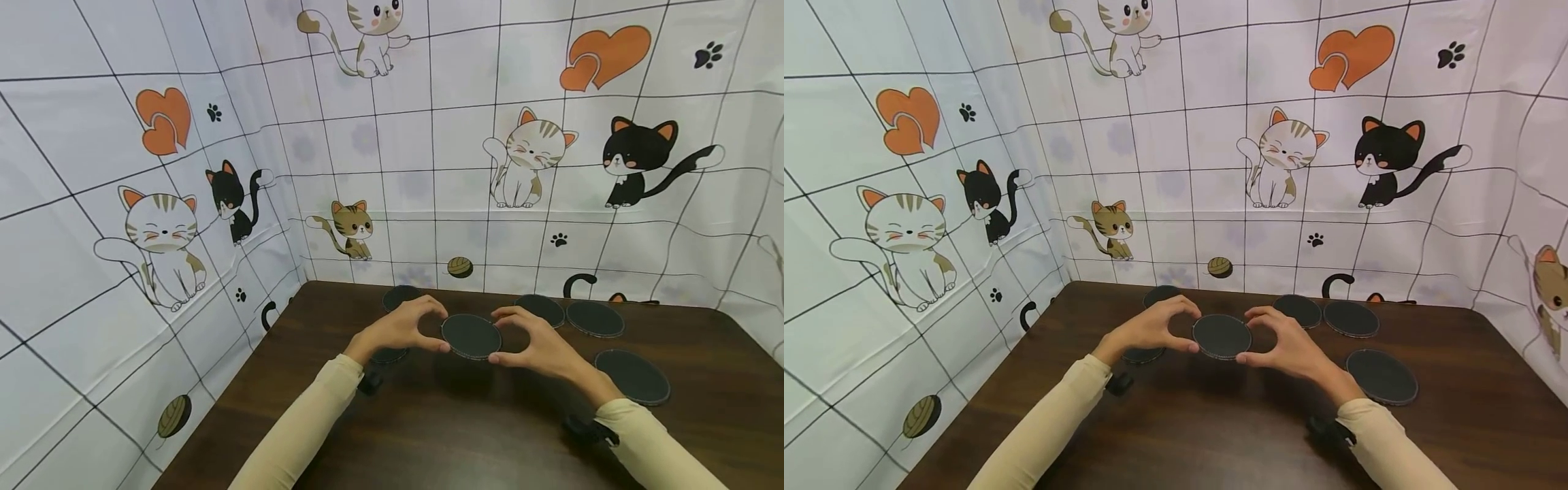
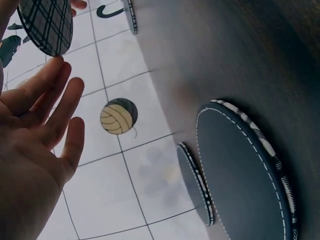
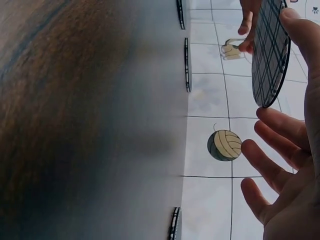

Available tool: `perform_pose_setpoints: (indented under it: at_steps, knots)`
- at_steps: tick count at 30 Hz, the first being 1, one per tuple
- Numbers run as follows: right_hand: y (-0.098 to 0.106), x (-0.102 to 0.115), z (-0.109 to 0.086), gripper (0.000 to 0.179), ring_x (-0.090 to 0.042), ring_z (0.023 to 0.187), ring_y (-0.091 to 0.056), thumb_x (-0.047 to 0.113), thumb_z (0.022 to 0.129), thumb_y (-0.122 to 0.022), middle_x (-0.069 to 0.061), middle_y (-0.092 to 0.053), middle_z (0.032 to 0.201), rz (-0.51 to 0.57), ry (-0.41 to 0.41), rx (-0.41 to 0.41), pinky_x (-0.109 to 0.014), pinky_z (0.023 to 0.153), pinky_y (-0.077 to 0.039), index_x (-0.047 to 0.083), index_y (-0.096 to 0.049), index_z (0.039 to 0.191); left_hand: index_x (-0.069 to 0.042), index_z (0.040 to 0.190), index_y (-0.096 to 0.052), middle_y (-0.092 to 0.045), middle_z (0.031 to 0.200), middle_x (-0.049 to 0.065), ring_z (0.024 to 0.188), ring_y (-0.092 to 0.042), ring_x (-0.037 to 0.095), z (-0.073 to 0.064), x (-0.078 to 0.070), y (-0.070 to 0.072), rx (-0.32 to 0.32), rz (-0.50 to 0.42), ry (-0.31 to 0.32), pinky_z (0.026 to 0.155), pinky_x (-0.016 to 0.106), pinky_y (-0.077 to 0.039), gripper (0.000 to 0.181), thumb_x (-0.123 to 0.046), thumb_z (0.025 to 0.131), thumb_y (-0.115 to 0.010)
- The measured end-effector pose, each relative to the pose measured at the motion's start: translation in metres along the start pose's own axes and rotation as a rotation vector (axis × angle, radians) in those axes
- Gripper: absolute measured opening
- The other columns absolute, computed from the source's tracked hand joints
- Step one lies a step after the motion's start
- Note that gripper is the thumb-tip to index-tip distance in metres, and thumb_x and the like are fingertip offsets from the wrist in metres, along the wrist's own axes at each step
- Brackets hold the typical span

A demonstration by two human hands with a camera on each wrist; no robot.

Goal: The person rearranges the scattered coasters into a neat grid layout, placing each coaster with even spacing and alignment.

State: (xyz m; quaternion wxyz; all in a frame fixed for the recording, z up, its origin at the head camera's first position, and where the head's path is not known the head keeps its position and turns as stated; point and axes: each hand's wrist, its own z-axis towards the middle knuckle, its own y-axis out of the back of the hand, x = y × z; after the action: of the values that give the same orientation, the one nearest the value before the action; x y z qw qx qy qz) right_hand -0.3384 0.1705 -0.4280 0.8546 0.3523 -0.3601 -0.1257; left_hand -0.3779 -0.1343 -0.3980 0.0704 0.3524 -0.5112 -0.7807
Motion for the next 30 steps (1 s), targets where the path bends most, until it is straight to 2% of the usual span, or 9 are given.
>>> perform_pose_setpoints:
  at_steps: [4, 13, 21, 30]
  knots:
    - [0.001, -0.005, 0.003, 0.057, -0.02, 0.117, -0.043, 0.04, 0.067, -0.082, -0.004, -0.047, 0.129, -0.002, 0.008, 0.008, -0.05, 0.087, -0.039, 0.014, -0.061, 0.113, -0.017, 0.118, -0.054, -0.047, 0.121, -0.006, 0.112, -0.042, 0.004, 0.0, 0.002, 0.003, 0.012, 0.003, -0.021, 0.095, 0.03, -0.036, 0.06, -0.055, 0.075, -0.069]
    - [-0.013, -0.005, 0.002, 0.057, -0.02, 0.117, -0.043, 0.044, 0.068, -0.08, -0.003, -0.047, 0.129, 0.014, 0.004, 0.053, -0.051, 0.088, -0.038, 0.013, -0.061, 0.112, -0.017, 0.116, -0.055, -0.049, 0.119, -0.006, 0.112, -0.042, 0.004, -0.011, 0.01, 0.0, 0.027, -0.009, -0.025, 0.095, 0.028, -0.035, 0.058, -0.054, 0.073, -0.071]
    - [-0.023, -0.005, 0.0, 0.059, -0.017, 0.113, -0.046, 0.047, 0.067, -0.08, -0.005, -0.05, 0.124, 0.018, 0.007, 0.059, -0.049, 0.088, -0.039, 0.012, -0.062, 0.111, -0.02, 0.113, -0.056, -0.049, 0.119, -0.007, 0.114, -0.041, 0.004, -0.016, 0.016, -0.004, 0.076, -0.025, 0.013, 0.097, 0.03, -0.033, 0.058, -0.056, 0.07, -0.072]
    - [-0.03, -0.002, -0.002, 0.06, -0.013, 0.108, -0.048, 0.053, 0.064, -0.079, 0.001, -0.052, 0.118, 0.006, -0.055, 0.067, -0.046, 0.087, -0.04, 0.016, -0.063, 0.108, -0.022, 0.113, -0.056, -0.047, 0.12, -0.009, 0.112, -0.041, 0.005, -0.02, 0.023, -0.009, 0.12, -0.019, 0.036, 0.096, 0.033, -0.036, 0.059, -0.059, 0.069, -0.071]
